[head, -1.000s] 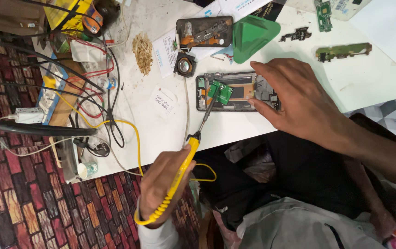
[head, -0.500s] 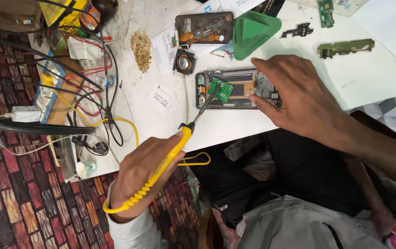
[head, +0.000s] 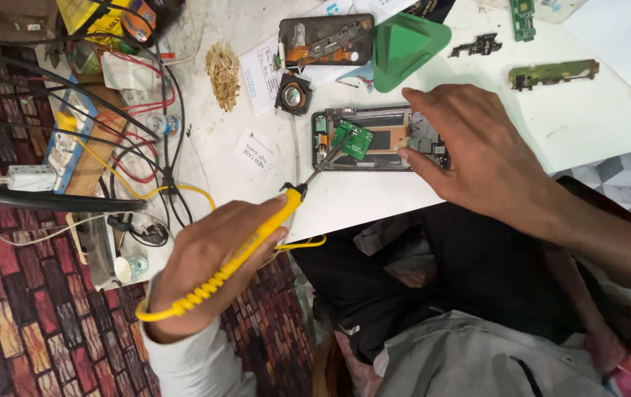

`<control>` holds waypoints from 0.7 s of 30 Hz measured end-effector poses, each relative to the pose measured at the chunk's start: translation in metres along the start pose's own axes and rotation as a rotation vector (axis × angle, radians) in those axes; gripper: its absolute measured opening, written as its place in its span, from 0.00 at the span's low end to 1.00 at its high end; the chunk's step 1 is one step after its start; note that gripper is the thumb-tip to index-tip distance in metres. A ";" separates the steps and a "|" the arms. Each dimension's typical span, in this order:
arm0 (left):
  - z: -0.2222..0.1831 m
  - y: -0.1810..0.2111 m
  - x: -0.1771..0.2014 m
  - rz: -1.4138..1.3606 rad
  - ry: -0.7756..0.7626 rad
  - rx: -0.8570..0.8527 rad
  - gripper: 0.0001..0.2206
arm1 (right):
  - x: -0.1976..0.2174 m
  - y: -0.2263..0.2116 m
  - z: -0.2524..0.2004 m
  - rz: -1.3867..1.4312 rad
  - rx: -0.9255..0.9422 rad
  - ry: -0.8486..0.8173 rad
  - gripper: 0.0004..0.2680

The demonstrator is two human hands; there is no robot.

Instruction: The person uses a yellow hot air gun to apply heat to the internal components of a disassembled smartphone. They repeatedly direct the airflow at the motherboard and surrounding areas while holding the device steady with their other hand.

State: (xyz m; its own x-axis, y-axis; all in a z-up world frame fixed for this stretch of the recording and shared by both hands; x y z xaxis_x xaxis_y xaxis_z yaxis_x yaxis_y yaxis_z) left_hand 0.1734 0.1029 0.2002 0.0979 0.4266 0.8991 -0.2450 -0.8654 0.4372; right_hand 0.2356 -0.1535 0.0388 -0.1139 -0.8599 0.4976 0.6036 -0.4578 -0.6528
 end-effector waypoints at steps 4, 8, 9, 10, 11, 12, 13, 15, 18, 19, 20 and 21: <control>0.017 -0.003 0.012 -0.021 -0.038 -0.146 0.16 | 0.001 -0.002 0.001 0.015 -0.003 0.001 0.24; 0.033 -0.003 0.023 -0.042 -0.084 -0.114 0.15 | 0.002 -0.003 0.003 0.026 -0.005 0.003 0.23; 0.037 -0.003 0.024 -0.032 -0.096 -0.092 0.15 | 0.002 -0.003 0.003 0.029 -0.006 0.003 0.23; 0.040 -0.002 0.025 -0.035 -0.103 -0.102 0.14 | 0.002 -0.003 0.003 0.022 -0.004 -0.001 0.23; 0.044 0.000 0.027 -0.037 -0.110 -0.111 0.14 | 0.002 -0.002 0.004 0.016 -0.003 -0.004 0.23; 0.046 0.002 0.028 -0.039 -0.118 -0.120 0.14 | 0.002 -0.002 0.004 0.010 -0.002 -0.008 0.24; 0.048 0.004 0.028 -0.030 -0.122 -0.116 0.13 | 0.002 -0.002 0.004 0.016 -0.007 -0.009 0.24; 0.050 0.006 0.028 -0.014 -0.131 -0.108 0.13 | 0.003 -0.002 0.002 0.029 -0.018 -0.014 0.23; 0.049 0.006 0.028 -0.017 -0.140 -0.057 0.14 | 0.002 -0.001 0.002 0.015 0.005 -0.021 0.24; 0.048 0.006 0.029 -0.034 -0.132 -0.079 0.14 | 0.002 -0.001 0.002 0.016 0.006 -0.016 0.24; 0.047 0.007 0.029 -0.051 -0.124 -0.100 0.14 | 0.002 -0.001 0.002 0.018 0.007 -0.012 0.24; 0.045 0.006 0.028 -0.068 -0.116 -0.122 0.14 | 0.001 -0.002 0.001 0.019 0.008 -0.007 0.24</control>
State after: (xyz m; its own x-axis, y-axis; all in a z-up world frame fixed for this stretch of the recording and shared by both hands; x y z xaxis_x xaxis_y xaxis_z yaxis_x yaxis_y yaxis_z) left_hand 0.2176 0.0977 0.2294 0.2275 0.4439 0.8667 -0.3485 -0.7940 0.4981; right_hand 0.2355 -0.1536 0.0413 -0.0966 -0.8668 0.4891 0.6120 -0.4393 -0.6576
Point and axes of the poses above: each hand's wrist, its own z-axis towards the middle knuckle, its own x-axis out of the back of the hand, y = z × x, the point moved 3 cm from there along z, towards the middle knuckle, and after that the axes turned 14 degrees about y, right-handed, at the moved point
